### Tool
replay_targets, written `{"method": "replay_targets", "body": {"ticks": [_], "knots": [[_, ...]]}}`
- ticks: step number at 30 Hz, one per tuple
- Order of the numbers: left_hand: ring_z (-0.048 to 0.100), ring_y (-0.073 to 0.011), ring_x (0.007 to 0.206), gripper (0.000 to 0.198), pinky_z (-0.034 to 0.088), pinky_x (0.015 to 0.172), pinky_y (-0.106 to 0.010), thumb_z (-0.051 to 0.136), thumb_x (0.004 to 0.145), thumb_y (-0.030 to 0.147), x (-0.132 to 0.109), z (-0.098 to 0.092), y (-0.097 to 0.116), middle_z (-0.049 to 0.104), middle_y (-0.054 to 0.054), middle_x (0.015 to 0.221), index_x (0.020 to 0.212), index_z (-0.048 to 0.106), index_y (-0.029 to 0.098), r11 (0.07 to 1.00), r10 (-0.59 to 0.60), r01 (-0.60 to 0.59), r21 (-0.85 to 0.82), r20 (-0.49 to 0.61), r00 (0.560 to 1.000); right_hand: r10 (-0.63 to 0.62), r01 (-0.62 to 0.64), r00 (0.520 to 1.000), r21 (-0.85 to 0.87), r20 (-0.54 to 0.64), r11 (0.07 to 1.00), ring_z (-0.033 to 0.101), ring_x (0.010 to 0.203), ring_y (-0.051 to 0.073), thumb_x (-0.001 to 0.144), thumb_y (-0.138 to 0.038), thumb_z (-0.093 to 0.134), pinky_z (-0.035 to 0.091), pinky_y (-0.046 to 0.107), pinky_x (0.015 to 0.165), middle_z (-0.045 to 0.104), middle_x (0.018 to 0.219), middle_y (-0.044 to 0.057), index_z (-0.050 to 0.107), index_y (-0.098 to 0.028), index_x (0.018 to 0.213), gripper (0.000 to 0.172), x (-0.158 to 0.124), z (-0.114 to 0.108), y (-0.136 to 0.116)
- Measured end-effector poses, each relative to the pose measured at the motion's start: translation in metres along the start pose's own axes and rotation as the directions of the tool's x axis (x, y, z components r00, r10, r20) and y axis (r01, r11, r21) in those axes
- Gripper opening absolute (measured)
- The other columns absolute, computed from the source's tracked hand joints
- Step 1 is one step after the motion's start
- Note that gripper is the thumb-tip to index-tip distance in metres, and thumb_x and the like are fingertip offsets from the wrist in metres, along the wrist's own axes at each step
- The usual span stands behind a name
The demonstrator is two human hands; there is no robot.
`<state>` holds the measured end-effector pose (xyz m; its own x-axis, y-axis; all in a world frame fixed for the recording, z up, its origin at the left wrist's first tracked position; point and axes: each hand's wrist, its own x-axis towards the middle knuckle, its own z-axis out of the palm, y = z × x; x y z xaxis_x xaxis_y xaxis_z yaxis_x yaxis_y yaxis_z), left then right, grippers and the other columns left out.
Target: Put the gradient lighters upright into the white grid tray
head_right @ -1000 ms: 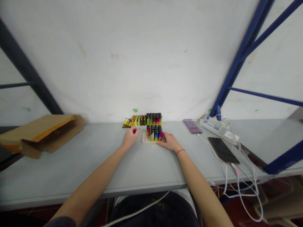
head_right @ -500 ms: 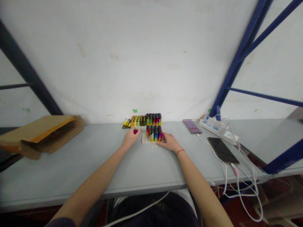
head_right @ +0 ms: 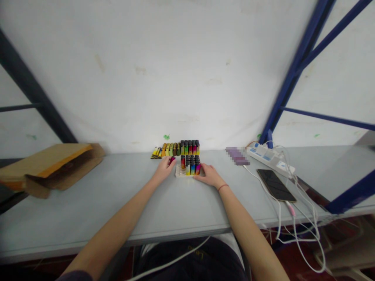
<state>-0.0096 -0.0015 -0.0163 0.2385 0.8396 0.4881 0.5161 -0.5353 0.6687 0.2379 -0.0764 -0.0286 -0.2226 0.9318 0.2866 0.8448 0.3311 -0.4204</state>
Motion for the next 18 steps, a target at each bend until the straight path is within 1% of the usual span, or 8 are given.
{"method": "replay_targets", "body": {"ticks": [3, 6, 8, 11, 13, 18], "knots": [[0.061, -0.0178, 0.089, 0.018, 0.049, 0.081, -0.029, 0.059, 0.085, 0.031, -0.002, 0.000, 0.004, 0.065, -0.006, 0.097, 0.096, 0.061, 0.017, 0.999, 0.010, -0.010, -0.040, -0.013, 1.000, -0.003, 0.003, 1.000, 0.002, 0.010, 1.000, 0.058, 0.086, 0.023, 0.083, -0.053, 0.063, 0.043, 0.034, 0.076, 0.067, 0.096, 0.011, 0.058, -0.012, 0.109, 0.049, 0.000, -0.001, -0.001], [0.060, -0.0163, 0.082, 0.020, 0.048, 0.078, -0.027, 0.064, 0.081, 0.033, -0.004, -0.001, 0.012, 0.065, -0.003, 0.086, 0.093, 0.062, 0.017, 0.997, 0.010, -0.013, -0.078, -0.037, 0.999, -0.006, 0.006, 1.000, 0.011, 0.020, 1.000, 0.059, 0.085, 0.023, 0.083, -0.052, 0.063, 0.043, 0.034, 0.076, 0.067, 0.096, 0.011, 0.059, -0.012, 0.110, 0.049, 0.000, -0.003, -0.002], [0.059, -0.0155, 0.077, 0.024, 0.048, 0.072, -0.026, 0.066, 0.080, 0.036, -0.005, 0.001, 0.017, 0.064, -0.003, 0.083, 0.093, 0.062, 0.017, 0.990, -0.009, 0.000, -0.144, -0.057, 0.998, -0.006, 0.006, 1.000, 0.019, 0.021, 1.000, 0.060, 0.087, 0.024, 0.083, -0.052, 0.064, 0.043, 0.034, 0.077, 0.068, 0.099, 0.012, 0.058, -0.012, 0.113, 0.050, 0.000, -0.003, -0.002], [0.060, -0.0151, 0.075, 0.031, 0.049, 0.068, -0.025, 0.067, 0.078, 0.038, -0.008, 0.006, 0.021, 0.065, -0.003, 0.085, 0.098, 0.060, 0.017, 0.961, -0.047, 0.024, -0.277, -0.080, 0.996, -0.009, 0.008, 1.000, 0.036, 0.017, 0.999, 0.060, 0.090, 0.024, 0.083, -0.051, 0.064, 0.044, 0.035, 0.080, 0.068, 0.107, 0.013, 0.056, -0.012, 0.117, 0.052, 0.000, -0.004, -0.003], [0.061, -0.0153, 0.075, 0.033, 0.050, 0.068, -0.026, 0.069, 0.077, 0.039, -0.009, 0.011, 0.021, 0.066, -0.004, 0.087, 0.100, 0.060, 0.017, 0.940, -0.058, 0.032, -0.340, -0.065, 0.996, -0.008, 0.008, 1.000, 0.036, 0.011, 0.999, 0.060, 0.091, 0.025, 0.083, -0.050, 0.064, 0.044, 0.036, 0.081, 0.068, 0.108, 0.013, 0.056, -0.013, 0.117, 0.052, 0.000, -0.003, -0.003], [0.063, -0.0153, 0.076, 0.031, 0.053, 0.068, -0.027, 0.070, 0.075, 0.038, -0.011, 0.020, 0.021, 0.066, -0.003, 0.086, 0.096, 0.059, 0.018, 0.916, -0.091, 0.065, -0.396, -0.045, 0.995, 0.002, -0.002, 1.000, 0.007, 0.009, 1.000, 0.061, 0.088, 0.025, 0.083, -0.050, 0.064, 0.044, 0.035, 0.079, 0.068, 0.103, 0.013, 0.058, -0.012, 0.112, 0.048, 0.000, -0.002, -0.003]]}}
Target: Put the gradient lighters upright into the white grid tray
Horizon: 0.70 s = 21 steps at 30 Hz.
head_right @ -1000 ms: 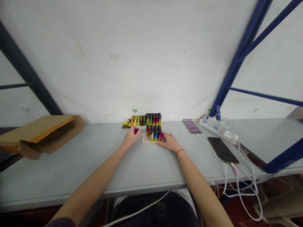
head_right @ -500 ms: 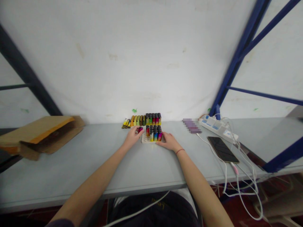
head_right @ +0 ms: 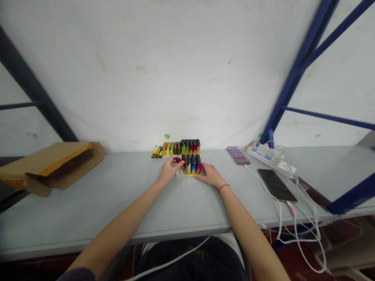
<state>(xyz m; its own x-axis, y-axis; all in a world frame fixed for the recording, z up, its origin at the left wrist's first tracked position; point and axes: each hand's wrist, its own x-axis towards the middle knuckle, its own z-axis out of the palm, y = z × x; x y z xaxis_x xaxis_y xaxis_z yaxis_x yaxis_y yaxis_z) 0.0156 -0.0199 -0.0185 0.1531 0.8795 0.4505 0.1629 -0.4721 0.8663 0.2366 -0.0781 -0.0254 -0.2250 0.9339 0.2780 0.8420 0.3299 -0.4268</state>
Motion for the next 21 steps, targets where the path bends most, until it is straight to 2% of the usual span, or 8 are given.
{"method": "replay_targets", "body": {"ticks": [6, 10, 12, 15, 18, 21], "knots": [[0.061, -0.0132, 0.074, 0.025, 0.052, 0.065, -0.024, 0.070, 0.075, 0.028, -0.002, 0.003, -0.001, 0.064, 0.000, 0.085, 0.094, 0.056, 0.020, 0.997, 0.040, -0.044, 0.061, 0.066, 0.997, -0.005, 0.006, 1.000, -0.017, 0.002, 1.000, 0.060, 0.086, 0.025, 0.083, -0.051, 0.063, 0.043, 0.034, 0.076, 0.068, 0.099, 0.013, 0.058, -0.011, 0.109, 0.048, 0.000, 0.001, 0.002], [0.061, -0.0126, 0.077, 0.030, 0.049, 0.060, -0.022, 0.072, 0.075, 0.027, 0.000, 0.003, -0.004, 0.062, -0.001, 0.093, 0.097, 0.053, 0.020, 0.977, 0.133, -0.134, 0.164, 0.021, 0.991, -0.005, 0.005, 1.000, -0.017, 0.003, 1.000, 0.060, 0.086, 0.024, 0.083, -0.052, 0.063, 0.043, 0.034, 0.075, 0.068, 0.098, 0.012, 0.058, -0.012, 0.107, 0.048, 0.000, 0.001, 0.003], [0.060, -0.0128, 0.078, 0.027, 0.049, 0.061, -0.022, 0.070, 0.079, 0.028, 0.000, 0.000, -0.005, 0.061, -0.002, 0.098, 0.099, 0.055, 0.019, 0.958, 0.194, -0.200, 0.208, 0.049, 0.980, -0.006, 0.006, 1.000, -0.018, 0.003, 1.000, 0.060, 0.086, 0.024, 0.083, -0.052, 0.063, 0.043, 0.034, 0.076, 0.068, 0.098, 0.012, 0.058, -0.012, 0.108, 0.048, 0.000, 0.001, 0.003], [0.061, -0.0146, 0.086, 0.020, 0.053, 0.073, -0.027, 0.063, 0.086, 0.031, -0.001, -0.006, -0.001, 0.061, -0.004, 0.103, 0.102, 0.058, 0.019, 0.904, 0.295, -0.321, 0.282, 0.130, 0.947, -0.005, 0.005, 1.000, -0.019, -0.007, 1.000, 0.060, 0.088, 0.025, 0.083, -0.052, 0.063, 0.043, 0.035, 0.077, 0.068, 0.100, 0.013, 0.058, -0.011, 0.110, 0.049, 0.000, 0.002, 0.004], [0.060, -0.0176, 0.098, 0.020, 0.049, 0.092, -0.033, 0.054, 0.092, 0.032, -0.003, -0.011, 0.007, 0.061, -0.006, 0.104, 0.105, 0.062, 0.019, 0.831, 0.381, -0.427, 0.356, 0.193, 0.904, -0.009, 0.009, 1.000, -0.006, -0.009, 1.000, 0.060, 0.087, 0.024, 0.082, -0.052, 0.063, 0.044, 0.034, 0.077, 0.068, 0.100, 0.012, 0.058, -0.013, 0.110, 0.049, 0.000, 0.002, 0.004], [0.059, -0.0188, 0.104, 0.024, 0.047, 0.098, -0.034, 0.049, 0.095, 0.033, -0.001, -0.015, 0.011, 0.061, -0.007, 0.105, 0.108, 0.064, 0.020, 0.781, 0.410, -0.467, 0.414, 0.223, 0.884, -0.010, 0.010, 1.000, 0.007, -0.011, 1.000, 0.061, 0.086, 0.024, 0.082, -0.053, 0.064, 0.044, 0.034, 0.077, 0.068, 0.099, 0.012, 0.059, -0.013, 0.110, 0.049, 0.000, 0.002, 0.004]]}}
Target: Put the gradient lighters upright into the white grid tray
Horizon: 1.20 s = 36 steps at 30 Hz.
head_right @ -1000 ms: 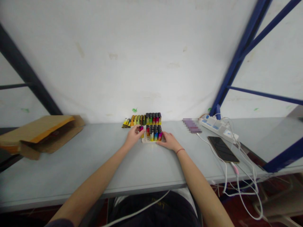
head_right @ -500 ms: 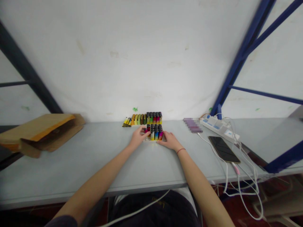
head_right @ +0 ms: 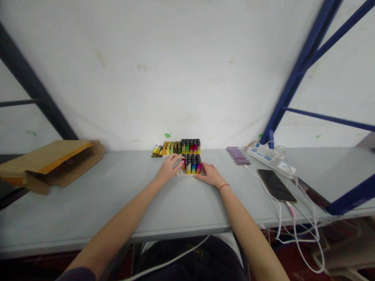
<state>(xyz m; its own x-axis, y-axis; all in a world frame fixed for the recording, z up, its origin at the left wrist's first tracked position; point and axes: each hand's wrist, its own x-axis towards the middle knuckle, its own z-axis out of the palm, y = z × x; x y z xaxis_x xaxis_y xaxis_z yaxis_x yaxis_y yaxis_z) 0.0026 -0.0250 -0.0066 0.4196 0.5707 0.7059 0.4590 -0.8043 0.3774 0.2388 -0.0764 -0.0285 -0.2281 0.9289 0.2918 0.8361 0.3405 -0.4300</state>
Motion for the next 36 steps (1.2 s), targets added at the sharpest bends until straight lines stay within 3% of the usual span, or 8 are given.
{"method": "replay_targets", "body": {"ticks": [3, 6, 8, 12, 15, 18, 24, 36], "knots": [[0.058, -0.0212, 0.108, 0.028, 0.044, 0.102, -0.039, 0.043, 0.096, 0.031, 0.006, -0.004, -0.017, 0.063, -0.009, 0.109, 0.113, 0.063, 0.019, 0.993, -0.044, 0.050, 0.103, -0.067, 0.997, 0.006, -0.006, 1.000, -0.001, -0.005, 1.000, 0.061, 0.085, 0.024, 0.082, -0.052, 0.064, 0.044, 0.034, 0.077, 0.068, 0.098, 0.012, 0.059, -0.012, 0.110, 0.048, 0.000, 0.000, -0.001], [0.055, -0.0243, 0.116, 0.037, 0.041, 0.105, -0.044, 0.034, 0.095, 0.019, 0.013, -0.012, -0.055, 0.063, -0.014, 0.119, 0.122, 0.058, 0.014, 0.943, -0.208, 0.253, 0.215, -0.211, 0.955, 0.005, -0.005, 1.000, -0.010, -0.002, 1.000, 0.060, 0.087, 0.024, 0.082, -0.051, 0.065, 0.044, 0.035, 0.080, 0.068, 0.098, 0.012, 0.060, -0.013, 0.111, 0.048, -0.001, -0.001, -0.001], [0.050, -0.0269, 0.126, 0.043, 0.038, 0.109, -0.046, 0.035, 0.092, 0.017, 0.016, -0.020, -0.085, 0.058, -0.019, 0.131, 0.130, 0.052, 0.009, 0.874, -0.317, 0.376, 0.308, -0.226, 0.921, -0.003, 0.003, 1.000, -0.017, -0.002, 1.000, 0.060, 0.089, 0.024, 0.082, -0.051, 0.065, 0.044, 0.036, 0.082, 0.068, 0.099, 0.012, 0.060, -0.013, 0.112, 0.048, -0.001, 0.000, -0.001], [0.042, -0.0264, 0.137, 0.049, 0.032, 0.115, -0.042, 0.032, 0.092, 0.019, 0.015, -0.033, -0.135, 0.047, -0.022, 0.145, 0.134, 0.049, 0.002, 0.837, -0.377, 0.312, 0.448, 0.061, 0.924, -0.006, 0.006, 1.000, -0.020, -0.007, 1.000, 0.060, 0.089, 0.025, 0.082, -0.052, 0.065, 0.044, 0.037, 0.084, 0.068, 0.099, 0.012, 0.059, -0.013, 0.114, 0.051, -0.001, 0.000, -0.001], [0.045, -0.0244, 0.135, 0.048, 0.034, 0.114, -0.039, 0.028, 0.094, 0.023, 0.012, -0.038, -0.153, 0.051, -0.019, 0.142, 0.130, 0.053, 0.004, 0.825, -0.378, 0.247, 0.508, 0.172, 0.910, -0.003, 0.003, 1.000, -0.009, 0.000, 1.000, 0.060, 0.087, 0.024, 0.082, -0.053, 0.064, 0.044, 0.036, 0.083, 0.068, 0.100, 0.012, 0.059, -0.013, 0.114, 0.051, 0.000, -0.001, -0.002], [0.049, -0.0258, 0.130, 0.047, 0.037, 0.111, -0.042, 0.028, 0.094, 0.027, 0.012, -0.039, -0.158, 0.058, -0.020, 0.134, 0.125, 0.057, 0.006, 0.796, -0.387, 0.216, 0.565, 0.200, 0.900, 0.006, -0.006, 1.000, -0.010, 0.005, 1.000, 0.060, 0.088, 0.024, 0.082, -0.053, 0.064, 0.044, 0.036, 0.082, 0.068, 0.101, 0.012, 0.059, -0.012, 0.115, 0.052, 0.000, -0.001, -0.001], [0.042, -0.0236, 0.136, 0.049, 0.033, 0.112, -0.044, 0.027, 0.097, 0.030, 0.004, -0.041, -0.158, 0.048, -0.016, 0.146, 0.137, 0.047, 0.011, 0.792, -0.416, 0.247, 0.559, 0.199, 0.887, -0.005, 0.005, 1.000, 0.006, -0.004, 1.000, 0.060, 0.088, 0.023, 0.083, -0.052, 0.064, 0.043, 0.037, 0.087, 0.068, 0.103, 0.011, 0.058, -0.014, 0.119, 0.053, -0.001, 0.001, 0.000], [0.022, -0.0312, 0.147, 0.056, 0.026, 0.111, -0.063, 0.021, 0.098, 0.037, -0.003, -0.069, -0.142, 0.032, -0.010, 0.158, 0.148, 0.038, 0.022, 0.727, -0.582, 0.313, 0.611, 0.306, 0.754, 0.003, -0.003, 1.000, 0.005, -0.011, 1.000, 0.060, 0.089, 0.023, 0.082, -0.051, 0.065, 0.043, 0.037, 0.088, 0.069, 0.101, 0.011, 0.058, -0.014, 0.119, 0.052, -0.001, 0.001, -0.002]]}}
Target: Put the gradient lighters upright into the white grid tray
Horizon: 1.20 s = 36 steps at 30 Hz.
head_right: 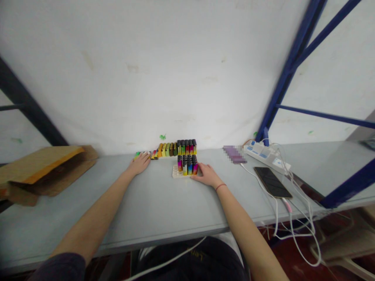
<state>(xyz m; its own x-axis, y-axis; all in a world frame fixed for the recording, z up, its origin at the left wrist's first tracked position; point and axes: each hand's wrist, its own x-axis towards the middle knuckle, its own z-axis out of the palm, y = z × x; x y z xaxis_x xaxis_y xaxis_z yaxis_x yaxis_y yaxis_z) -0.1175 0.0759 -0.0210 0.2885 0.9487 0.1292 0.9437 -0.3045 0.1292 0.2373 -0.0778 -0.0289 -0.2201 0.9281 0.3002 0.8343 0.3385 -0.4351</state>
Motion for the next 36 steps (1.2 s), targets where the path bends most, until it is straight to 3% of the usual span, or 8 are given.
{"method": "replay_targets", "body": {"ticks": [4, 9, 13, 16, 24, 30, 33, 36], "knots": [[0.020, -0.0317, 0.147, 0.057, 0.025, 0.111, -0.063, 0.020, 0.097, 0.036, -0.011, -0.002, 0.003, 0.028, -0.012, 0.159, 0.150, 0.035, 0.018, 1.000, -0.013, 0.013, 0.004, 0.026, 1.000, 0.004, -0.004, 1.000, -0.008, 0.001, 1.000, 0.060, 0.087, 0.023, 0.082, -0.052, 0.065, 0.043, 0.036, 0.086, 0.068, 0.099, 0.010, 0.058, -0.014, 0.119, 0.053, 0.000, -0.001, 0.000], [0.021, -0.0318, 0.147, 0.056, 0.027, 0.110, -0.063, 0.024, 0.097, 0.037, -0.053, -0.002, 0.011, 0.030, -0.011, 0.158, 0.150, 0.035, 0.022, 1.000, 0.014, -0.015, 0.020, 0.037, 0.999, 0.000, 0.000, 1.000, -0.013, 0.009, 1.000, 0.060, 0.086, 0.023, 0.083, -0.053, 0.063, 0.043, 0.035, 0.083, 0.068, 0.098, 0.010, 0.059, -0.013, 0.116, 0.052, 0.001, 0.000, 0.001], [0.020, -0.0306, 0.147, 0.055, 0.025, 0.112, -0.060, 0.025, 0.098, 0.038, -0.089, 0.005, 0.031, 0.032, -0.009, 0.158, 0.149, 0.035, 0.024, 0.996, 0.087, -0.087, 0.026, 0.026, 0.996, -0.001, 0.001, 1.000, -0.012, 0.006, 1.000, 0.059, 0.086, 0.023, 0.083, -0.054, 0.063, 0.043, 0.036, 0.082, 0.068, 0.096, 0.010, 0.059, -0.014, 0.115, 0.052, 0.001, 0.001, 0.003], [0.022, -0.0291, 0.147, 0.053, 0.025, 0.112, -0.058, 0.025, 0.098, 0.036, -0.100, 0.009, 0.049, 0.034, -0.009, 0.157, 0.148, 0.037, 0.025, 0.989, 0.148, -0.147, 0.022, -0.018, 0.989, 0.001, -0.001, 1.000, -0.012, 0.006, 1.000, 0.059, 0.086, 0.023, 0.082, -0.054, 0.063, 0.043, 0.035, 0.080, 0.068, 0.095, 0.010, 0.059, -0.014, 0.115, 0.052, 0.001, 0.002, 0.004], [0.037, -0.0310, 0.137, 0.042, 0.028, 0.106, -0.062, 0.035, 0.096, 0.036, -0.079, -0.003, 0.075, 0.046, -0.010, 0.149, 0.134, 0.053, 0.029, 0.990, 0.139, -0.137, 0.027, -0.091, 0.986, 0.007, -0.006, 1.000, -0.032, 0.021, 0.999, 0.060, 0.088, 0.024, 0.083, -0.055, 0.062, 0.043, 0.036, 0.081, 0.068, 0.097, 0.011, 0.059, -0.013, 0.115, 0.052, 0.001, 0.000, 0.001], [0.052, -0.0347, 0.111, 0.040, 0.039, 0.091, -0.055, 0.040, 0.094, 0.047, -0.070, -0.010, 0.101, 0.064, -0.018, 0.119, 0.111, 0.065, 0.019, 0.991, 0.103, -0.078, 0.108, -0.249, 0.963, 0.003, -0.003, 1.000, -0.016, 0.018, 1.000, 0.060, 0.089, 0.024, 0.084, -0.052, 0.063, 0.043, 0.036, 0.085, 0.068, 0.101, 0.011, 0.058, -0.013, 0.117, 0.051, 0.001, 0.000, 0.000], [0.052, -0.0353, 0.109, 0.032, 0.039, 0.089, -0.053, 0.044, 0.094, 0.036, -0.067, -0.010, 0.110, 0.065, -0.019, 0.112, 0.111, 0.065, 0.019, 0.989, 0.075, -0.039, 0.142, -0.256, 0.964, -0.011, 0.011, 1.000, -0.006, 0.015, 1.000, 0.061, 0.088, 0.024, 0.083, -0.051, 0.064, 0.043, 0.036, 0.086, 0.068, 0.102, 0.011, 0.059, -0.013, 0.118, 0.051, 0.001, -0.001, -0.001], [0.053, -0.0331, 0.109, 0.032, 0.041, 0.089, -0.051, 0.040, 0.093, 0.020, -0.062, -0.007, 0.118, 0.066, -0.017, 0.111, 0.115, 0.064, 0.020, 0.983, 0.119, -0.085, 0.163, -0.206, 0.971, -0.007, 0.007, 1.000, -0.002, 0.009, 1.000, 0.060, 0.087, 0.023, 0.082, -0.051, 0.065, 0.044, 0.035, 0.083, 0.069, 0.100, 0.011, 0.060, -0.014, 0.116, 0.050, 0.001, -0.002, -0.002]]}}
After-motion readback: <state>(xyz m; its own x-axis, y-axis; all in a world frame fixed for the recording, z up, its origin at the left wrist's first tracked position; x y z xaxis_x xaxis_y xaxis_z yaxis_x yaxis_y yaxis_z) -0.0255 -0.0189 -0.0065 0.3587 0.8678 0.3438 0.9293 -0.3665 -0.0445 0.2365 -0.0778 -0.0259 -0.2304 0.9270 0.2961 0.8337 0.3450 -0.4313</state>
